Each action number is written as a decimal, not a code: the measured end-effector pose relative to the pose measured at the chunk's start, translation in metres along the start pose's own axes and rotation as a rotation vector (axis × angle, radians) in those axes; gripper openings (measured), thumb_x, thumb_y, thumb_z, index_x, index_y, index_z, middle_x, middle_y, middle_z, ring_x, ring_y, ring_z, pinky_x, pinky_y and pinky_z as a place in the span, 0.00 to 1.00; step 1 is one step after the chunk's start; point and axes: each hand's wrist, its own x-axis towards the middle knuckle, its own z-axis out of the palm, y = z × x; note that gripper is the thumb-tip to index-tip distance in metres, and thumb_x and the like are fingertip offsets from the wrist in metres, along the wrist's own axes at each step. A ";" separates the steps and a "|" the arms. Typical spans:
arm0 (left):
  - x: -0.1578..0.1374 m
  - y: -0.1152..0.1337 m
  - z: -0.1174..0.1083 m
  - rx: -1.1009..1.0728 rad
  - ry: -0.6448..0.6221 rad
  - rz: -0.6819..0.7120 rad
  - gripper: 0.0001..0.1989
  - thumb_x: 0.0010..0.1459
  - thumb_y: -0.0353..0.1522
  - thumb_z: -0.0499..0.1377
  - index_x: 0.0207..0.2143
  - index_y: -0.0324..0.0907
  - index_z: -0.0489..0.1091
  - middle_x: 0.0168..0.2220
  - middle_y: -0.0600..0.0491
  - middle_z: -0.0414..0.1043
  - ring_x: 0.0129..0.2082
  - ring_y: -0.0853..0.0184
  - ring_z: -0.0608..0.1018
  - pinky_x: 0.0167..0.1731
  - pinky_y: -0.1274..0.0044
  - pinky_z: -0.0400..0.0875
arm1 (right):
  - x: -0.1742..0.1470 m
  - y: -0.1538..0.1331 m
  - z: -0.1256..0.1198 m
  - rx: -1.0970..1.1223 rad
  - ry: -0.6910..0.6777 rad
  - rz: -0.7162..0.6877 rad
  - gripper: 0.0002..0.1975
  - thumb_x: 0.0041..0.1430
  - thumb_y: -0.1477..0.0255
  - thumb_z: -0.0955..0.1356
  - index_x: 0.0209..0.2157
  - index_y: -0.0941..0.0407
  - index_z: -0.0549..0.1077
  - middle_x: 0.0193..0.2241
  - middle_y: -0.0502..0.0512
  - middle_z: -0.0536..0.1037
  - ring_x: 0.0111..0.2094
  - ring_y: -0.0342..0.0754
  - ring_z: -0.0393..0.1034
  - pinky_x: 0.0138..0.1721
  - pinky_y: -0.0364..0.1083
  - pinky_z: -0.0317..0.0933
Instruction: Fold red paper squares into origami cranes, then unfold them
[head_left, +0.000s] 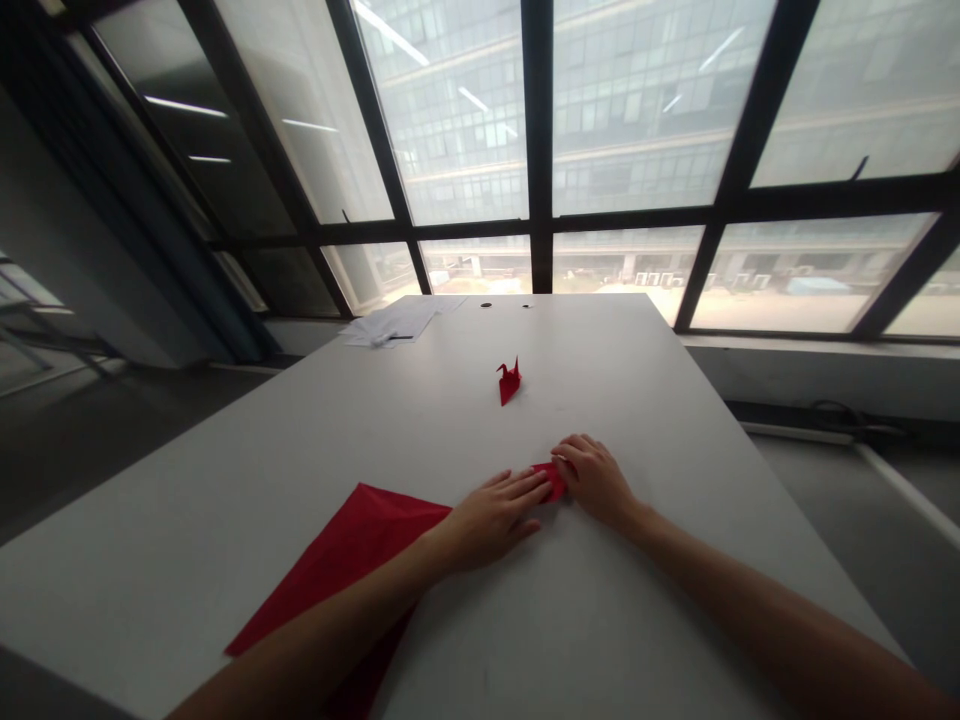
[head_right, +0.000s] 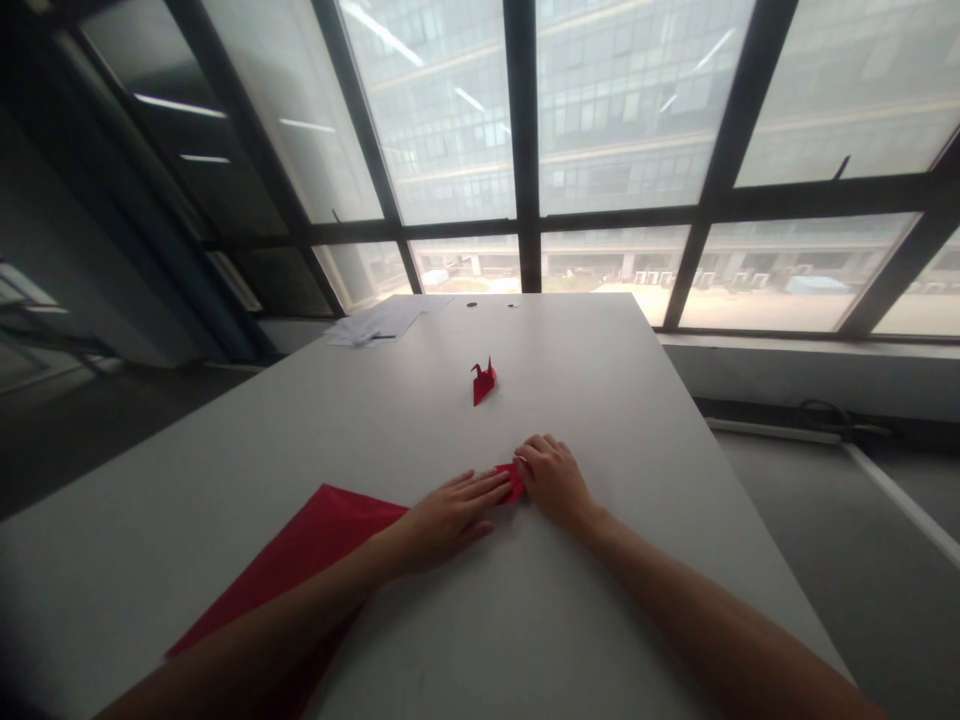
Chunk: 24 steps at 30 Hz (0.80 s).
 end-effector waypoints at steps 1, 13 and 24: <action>-0.001 -0.005 0.002 0.015 -0.025 -0.011 0.29 0.70 0.39 0.49 0.70 0.51 0.45 0.69 0.52 0.50 0.68 0.60 0.56 0.66 0.61 0.52 | -0.001 0.000 0.000 0.011 0.009 -0.016 0.10 0.66 0.74 0.64 0.40 0.54 0.77 0.41 0.55 0.78 0.44 0.49 0.70 0.50 0.49 0.60; -0.003 -0.030 0.006 0.110 -0.045 -0.086 0.28 0.70 0.43 0.48 0.69 0.48 0.49 0.69 0.49 0.51 0.69 0.60 0.54 0.66 0.60 0.48 | -0.004 0.001 0.005 0.026 -0.254 -0.177 0.22 0.68 0.71 0.60 0.62 0.54 0.66 0.62 0.58 0.67 0.64 0.53 0.59 0.64 0.57 0.50; 0.002 -0.026 0.001 0.030 0.152 -0.150 0.20 0.60 0.43 0.63 0.53 0.48 0.73 0.56 0.50 0.72 0.59 0.56 0.70 0.61 0.64 0.61 | -0.009 -0.007 0.002 0.039 -0.127 -0.168 0.11 0.63 0.71 0.69 0.47 0.50 0.77 0.48 0.54 0.80 0.49 0.51 0.71 0.55 0.53 0.57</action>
